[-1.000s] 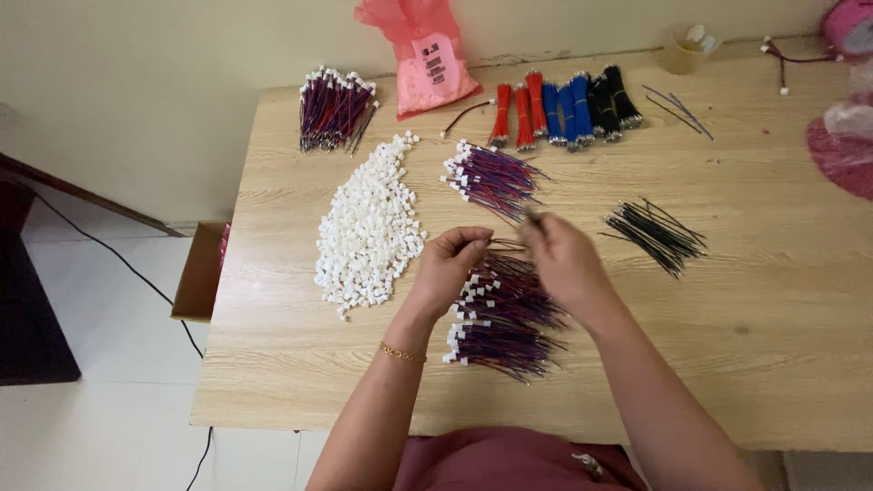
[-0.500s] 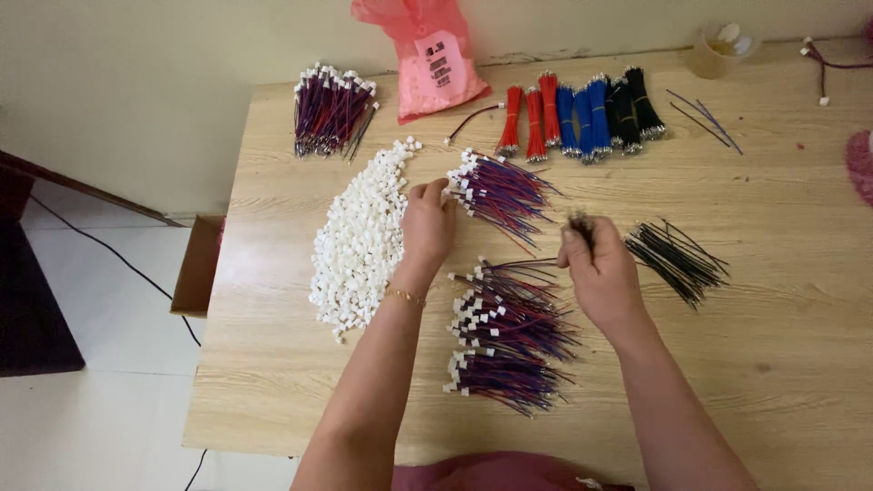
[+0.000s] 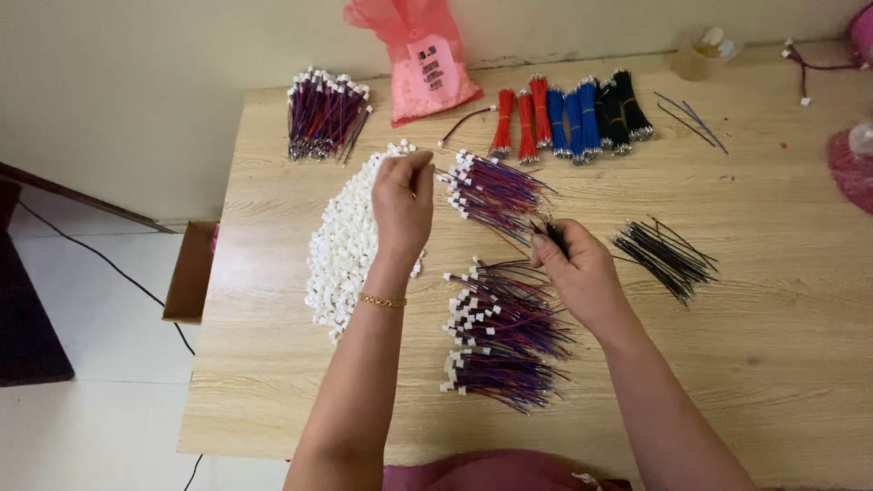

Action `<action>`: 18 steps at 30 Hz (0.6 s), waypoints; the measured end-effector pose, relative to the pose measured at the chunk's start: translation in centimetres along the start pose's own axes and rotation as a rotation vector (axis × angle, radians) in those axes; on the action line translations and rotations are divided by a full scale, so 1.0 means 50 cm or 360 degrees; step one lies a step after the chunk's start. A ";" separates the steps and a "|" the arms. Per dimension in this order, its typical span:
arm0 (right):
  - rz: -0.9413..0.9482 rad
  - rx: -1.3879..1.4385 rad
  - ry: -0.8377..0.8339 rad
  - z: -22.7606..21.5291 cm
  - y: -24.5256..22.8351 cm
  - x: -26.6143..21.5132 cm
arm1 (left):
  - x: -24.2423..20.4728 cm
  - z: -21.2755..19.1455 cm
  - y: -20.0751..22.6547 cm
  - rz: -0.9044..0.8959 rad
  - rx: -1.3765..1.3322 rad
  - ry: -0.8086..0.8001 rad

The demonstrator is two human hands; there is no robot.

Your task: The person sits at a table and repeatedly picks up small white plastic connectors and black wires. They insert the wires into the connectors by hand and place the assembled units into a growing pile on the table.

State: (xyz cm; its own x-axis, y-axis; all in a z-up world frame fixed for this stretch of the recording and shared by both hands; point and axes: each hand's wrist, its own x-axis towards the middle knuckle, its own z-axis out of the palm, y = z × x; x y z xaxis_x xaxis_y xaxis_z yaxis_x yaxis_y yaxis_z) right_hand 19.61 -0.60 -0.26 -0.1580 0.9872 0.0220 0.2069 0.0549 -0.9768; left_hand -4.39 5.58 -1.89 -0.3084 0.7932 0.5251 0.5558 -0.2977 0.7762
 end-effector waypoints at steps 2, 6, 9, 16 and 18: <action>-0.0026 0.0009 -0.0001 0.000 -0.005 -0.005 | 0.005 -0.021 0.035 0.0081 -0.0054 0.0081; -0.0087 0.0018 0.0025 0.002 -0.025 -0.021 | -0.022 -0.039 0.099 0.0167 -0.0130 0.0063; -0.0104 0.0043 0.0032 0.007 -0.056 -0.041 | -0.082 -0.058 0.168 -0.0117 -0.0421 -0.0269; -0.0200 -0.0270 -0.0001 0.009 -0.116 -0.082 | -0.174 -0.041 0.197 -0.0605 -0.1069 -0.0506; -0.0183 -0.0424 -0.0010 0.010 -0.131 -0.102 | -0.177 -0.052 0.215 -0.0783 -0.1178 -0.0501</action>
State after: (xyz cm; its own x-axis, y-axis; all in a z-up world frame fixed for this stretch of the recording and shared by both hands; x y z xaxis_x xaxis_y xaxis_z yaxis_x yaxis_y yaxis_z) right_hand 18.56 -6.06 5.94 -0.2010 0.9713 0.1272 0.4335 0.2046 -0.8776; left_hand 2.29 -6.02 2.72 -0.0952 0.9945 0.0447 -0.2468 -0.0670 0.9667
